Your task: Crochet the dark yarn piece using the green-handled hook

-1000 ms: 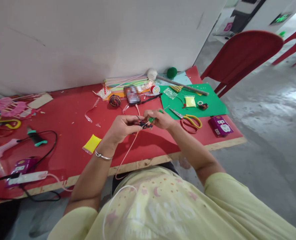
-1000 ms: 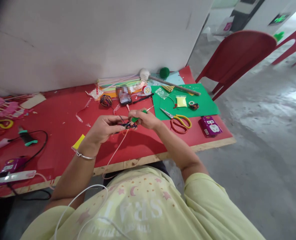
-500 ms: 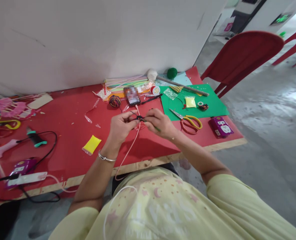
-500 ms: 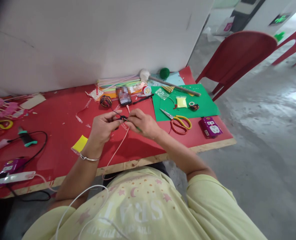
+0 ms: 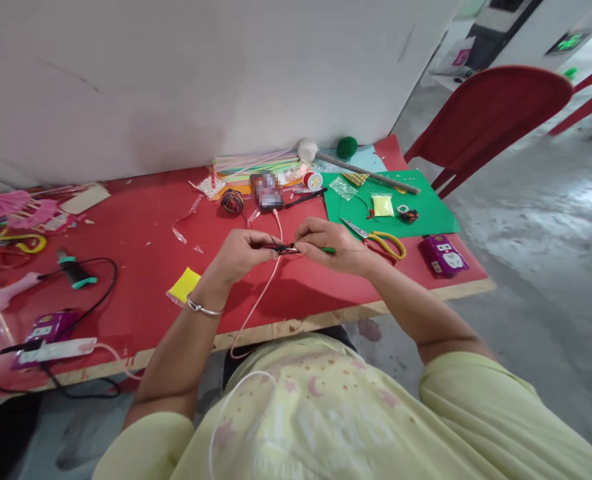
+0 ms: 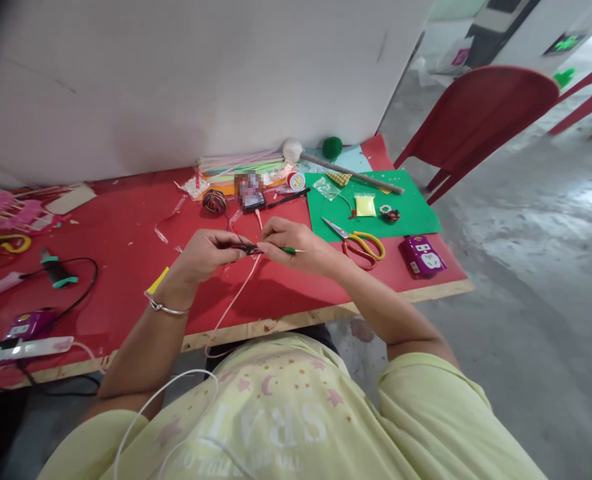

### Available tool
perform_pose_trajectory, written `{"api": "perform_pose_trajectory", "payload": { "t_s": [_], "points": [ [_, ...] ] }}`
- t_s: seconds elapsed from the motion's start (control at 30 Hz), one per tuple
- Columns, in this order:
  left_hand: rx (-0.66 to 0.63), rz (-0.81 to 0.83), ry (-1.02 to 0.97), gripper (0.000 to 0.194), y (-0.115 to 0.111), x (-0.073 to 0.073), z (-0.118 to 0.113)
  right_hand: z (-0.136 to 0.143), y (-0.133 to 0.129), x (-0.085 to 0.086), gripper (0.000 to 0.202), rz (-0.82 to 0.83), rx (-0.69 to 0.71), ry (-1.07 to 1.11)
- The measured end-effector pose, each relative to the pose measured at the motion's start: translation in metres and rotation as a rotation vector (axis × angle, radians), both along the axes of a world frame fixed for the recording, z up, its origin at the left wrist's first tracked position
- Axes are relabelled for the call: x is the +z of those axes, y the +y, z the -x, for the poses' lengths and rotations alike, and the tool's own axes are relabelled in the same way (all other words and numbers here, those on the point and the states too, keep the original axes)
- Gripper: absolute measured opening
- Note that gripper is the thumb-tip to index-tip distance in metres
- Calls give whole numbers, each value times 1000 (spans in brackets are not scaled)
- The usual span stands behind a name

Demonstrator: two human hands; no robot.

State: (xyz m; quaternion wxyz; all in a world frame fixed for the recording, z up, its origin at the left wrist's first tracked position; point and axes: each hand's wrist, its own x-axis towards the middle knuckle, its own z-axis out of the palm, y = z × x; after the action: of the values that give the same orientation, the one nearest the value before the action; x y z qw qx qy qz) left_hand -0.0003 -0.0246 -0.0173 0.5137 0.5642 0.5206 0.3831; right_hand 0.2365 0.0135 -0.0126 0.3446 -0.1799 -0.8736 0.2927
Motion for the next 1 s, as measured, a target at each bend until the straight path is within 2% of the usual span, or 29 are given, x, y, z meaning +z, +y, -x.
{"api": "perform_pose_trajectory", "payload": {
  "t_s": [0.1,0.2,0.27,0.37,0.53,0.73,0.87,1.0],
  "points": [
    [-30,67,-38,19,-1,3,-2,-2,3,2,34,490,17,71],
    [-55,205,-179,26,-3,2,-5,3,8,-13,30,947,74,183],
    [-77,266,-280,27,-3,1,-5,9,9,-28,28,1126,93,284],
    [-83,284,-370,27,-3,-1,-5,20,5,-46,27,1292,76,404],
    [26,240,-385,29,-4,-7,-14,37,-10,-55,30,1379,6,570],
    [198,162,-455,26,-3,-18,-30,52,-23,-60,43,1281,-161,774],
    [223,141,-466,30,-4,-17,-30,55,-26,-65,45,1284,-221,837],
    [189,111,-529,35,-7,-16,-31,56,-29,-66,44,1172,-242,827]
  ]
}}
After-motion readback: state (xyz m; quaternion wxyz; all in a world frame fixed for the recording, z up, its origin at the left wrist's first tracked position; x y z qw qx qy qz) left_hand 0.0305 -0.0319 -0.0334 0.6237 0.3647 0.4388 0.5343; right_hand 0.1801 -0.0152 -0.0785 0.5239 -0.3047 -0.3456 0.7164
